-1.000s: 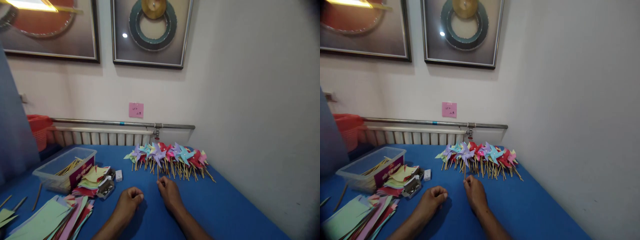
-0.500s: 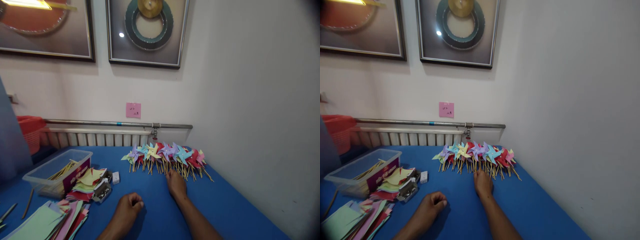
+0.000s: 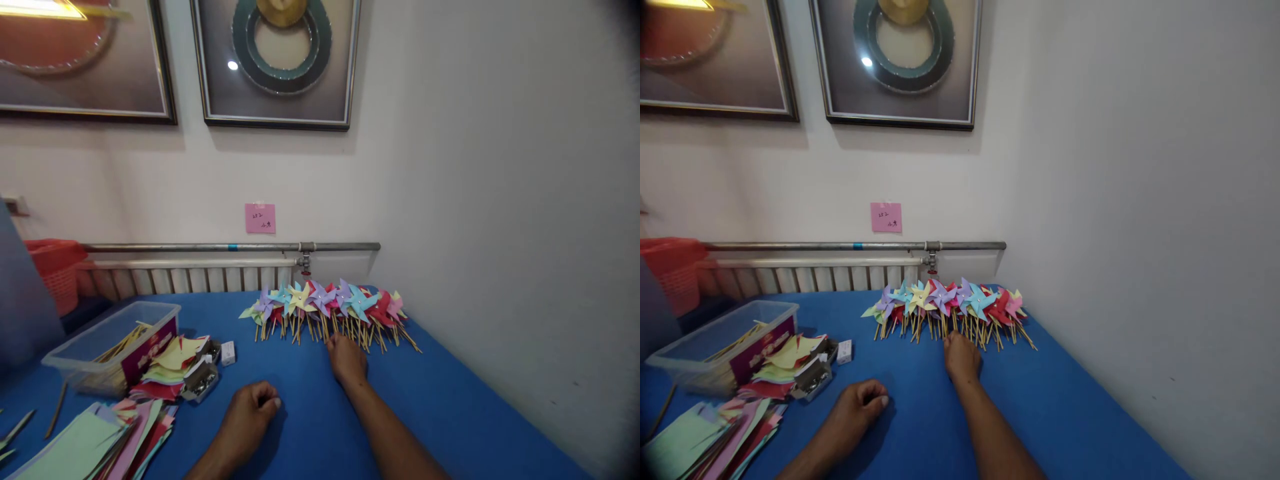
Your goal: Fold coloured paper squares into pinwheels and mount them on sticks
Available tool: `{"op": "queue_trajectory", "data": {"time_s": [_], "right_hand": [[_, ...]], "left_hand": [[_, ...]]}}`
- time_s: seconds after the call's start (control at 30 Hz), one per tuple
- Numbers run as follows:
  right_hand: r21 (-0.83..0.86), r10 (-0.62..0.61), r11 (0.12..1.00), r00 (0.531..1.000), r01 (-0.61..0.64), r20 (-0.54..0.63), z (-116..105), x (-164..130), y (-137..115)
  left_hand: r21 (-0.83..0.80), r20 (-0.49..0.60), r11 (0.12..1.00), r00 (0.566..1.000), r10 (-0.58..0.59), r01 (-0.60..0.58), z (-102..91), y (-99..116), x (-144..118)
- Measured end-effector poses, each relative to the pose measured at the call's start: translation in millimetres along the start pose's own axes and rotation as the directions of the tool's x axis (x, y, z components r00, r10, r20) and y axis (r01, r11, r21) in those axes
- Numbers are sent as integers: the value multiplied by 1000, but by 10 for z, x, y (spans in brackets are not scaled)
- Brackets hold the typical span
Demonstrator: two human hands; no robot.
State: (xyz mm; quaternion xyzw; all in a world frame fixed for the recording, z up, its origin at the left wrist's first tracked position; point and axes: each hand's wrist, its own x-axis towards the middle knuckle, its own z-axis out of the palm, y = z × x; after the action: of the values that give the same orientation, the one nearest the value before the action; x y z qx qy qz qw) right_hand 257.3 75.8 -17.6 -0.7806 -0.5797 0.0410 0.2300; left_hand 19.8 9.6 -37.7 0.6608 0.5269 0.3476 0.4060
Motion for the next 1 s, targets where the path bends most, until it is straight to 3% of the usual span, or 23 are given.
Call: {"op": "queue_trajectory", "data": {"time_s": [0.5, 0.77, 1.0], "right_hand": [[-21, 1, 1000, 1000, -2, -25, 2, 2, 0], [-55, -29, 998, 997, 25, -71, -15, -10, -35], [-58, -184, 982, 981, 181, -63, -56, -169, -164]], "left_hand": [[60, 14, 998, 1000, 21, -22, 6, -77, 26], [44, -33, 999, 999, 10, -9, 11, -51, 10], [163, -106, 986, 992, 62, -44, -59, 51, -16]]}}
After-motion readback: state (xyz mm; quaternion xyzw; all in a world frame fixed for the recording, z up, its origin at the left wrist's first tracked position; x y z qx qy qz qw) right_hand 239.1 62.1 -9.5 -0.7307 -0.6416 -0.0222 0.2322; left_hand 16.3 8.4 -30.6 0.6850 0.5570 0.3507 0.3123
